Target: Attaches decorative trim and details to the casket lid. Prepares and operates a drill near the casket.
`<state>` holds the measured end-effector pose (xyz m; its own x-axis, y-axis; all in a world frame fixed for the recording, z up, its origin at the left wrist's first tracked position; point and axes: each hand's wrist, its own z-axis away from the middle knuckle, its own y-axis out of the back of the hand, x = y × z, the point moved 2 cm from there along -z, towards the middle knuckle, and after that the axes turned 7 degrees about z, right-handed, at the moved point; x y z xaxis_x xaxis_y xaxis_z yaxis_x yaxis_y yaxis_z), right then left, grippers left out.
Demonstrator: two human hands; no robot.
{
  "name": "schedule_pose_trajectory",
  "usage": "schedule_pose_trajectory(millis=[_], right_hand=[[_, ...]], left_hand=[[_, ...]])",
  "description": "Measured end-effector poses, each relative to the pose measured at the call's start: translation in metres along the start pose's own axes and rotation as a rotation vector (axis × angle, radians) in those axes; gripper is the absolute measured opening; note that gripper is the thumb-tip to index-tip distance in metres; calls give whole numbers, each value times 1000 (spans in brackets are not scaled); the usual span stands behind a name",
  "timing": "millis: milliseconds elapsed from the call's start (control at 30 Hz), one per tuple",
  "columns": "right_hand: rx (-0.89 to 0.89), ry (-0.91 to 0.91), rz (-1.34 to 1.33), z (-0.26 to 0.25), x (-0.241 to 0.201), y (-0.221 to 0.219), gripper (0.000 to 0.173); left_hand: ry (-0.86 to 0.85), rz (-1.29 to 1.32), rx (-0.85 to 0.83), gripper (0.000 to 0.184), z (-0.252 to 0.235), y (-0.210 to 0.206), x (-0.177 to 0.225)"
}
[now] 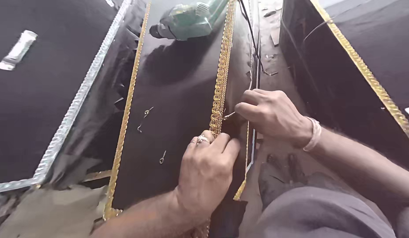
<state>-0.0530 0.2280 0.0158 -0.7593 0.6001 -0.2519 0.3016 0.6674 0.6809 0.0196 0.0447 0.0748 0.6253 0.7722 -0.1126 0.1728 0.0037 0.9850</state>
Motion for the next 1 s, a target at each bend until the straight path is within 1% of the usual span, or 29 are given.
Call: schedule_pose_trajectory(millis=[67, 133, 200, 267, 300, 367, 433, 467, 567, 633, 700, 833, 933, 1000], right_hand=[[69, 0, -37, 4, 7, -14, 13], [141, 67, -40, 4, 16, -30, 15], [221, 153, 12, -1, 20, -36, 16], [302, 186, 57, -7, 19, -25, 16], [313, 179, 65, -7, 15, -17, 16], [251, 145, 62, 1, 6, -2, 18], [151, 79, 41, 19, -5, -1, 20], [133, 19, -3, 28, -10, -6, 21], [158, -260, -333, 50, -27, -32, 23], [184, -409, -587, 54, -36, -48, 18], [237, -514, -723, 52, -43, -60, 12], [342, -625, -602, 50, -57, -74, 11], [408, -597, -512, 53, -57, -84, 12], [437, -568, -500, 53, -56, -86, 11]], left_hand=[[-8, 20, 23, 27, -1, 1, -1], [-6, 3, 8, 30, 0, 0, 0], [5, -38, -6, 30, 2, 0, 2], [19, -69, 9, 30, 2, -2, 2], [25, -72, 14, 29, 2, -2, 2], [38, -52, 26, 28, 3, -2, 2], [53, -20, 58, 25, 3, -1, 0], [63, 3, 80, 23, 2, 1, -1], [80, 40, 120, 20, 1, 4, -3], [75, 63, 139, 19, 0, 6, -6], [77, 72, 143, 18, 0, 7, -7], [77, 62, 133, 19, 0, 8, -7], [82, 57, 125, 20, 2, 8, -6], [81, 51, 116, 20, 3, 8, -6]])
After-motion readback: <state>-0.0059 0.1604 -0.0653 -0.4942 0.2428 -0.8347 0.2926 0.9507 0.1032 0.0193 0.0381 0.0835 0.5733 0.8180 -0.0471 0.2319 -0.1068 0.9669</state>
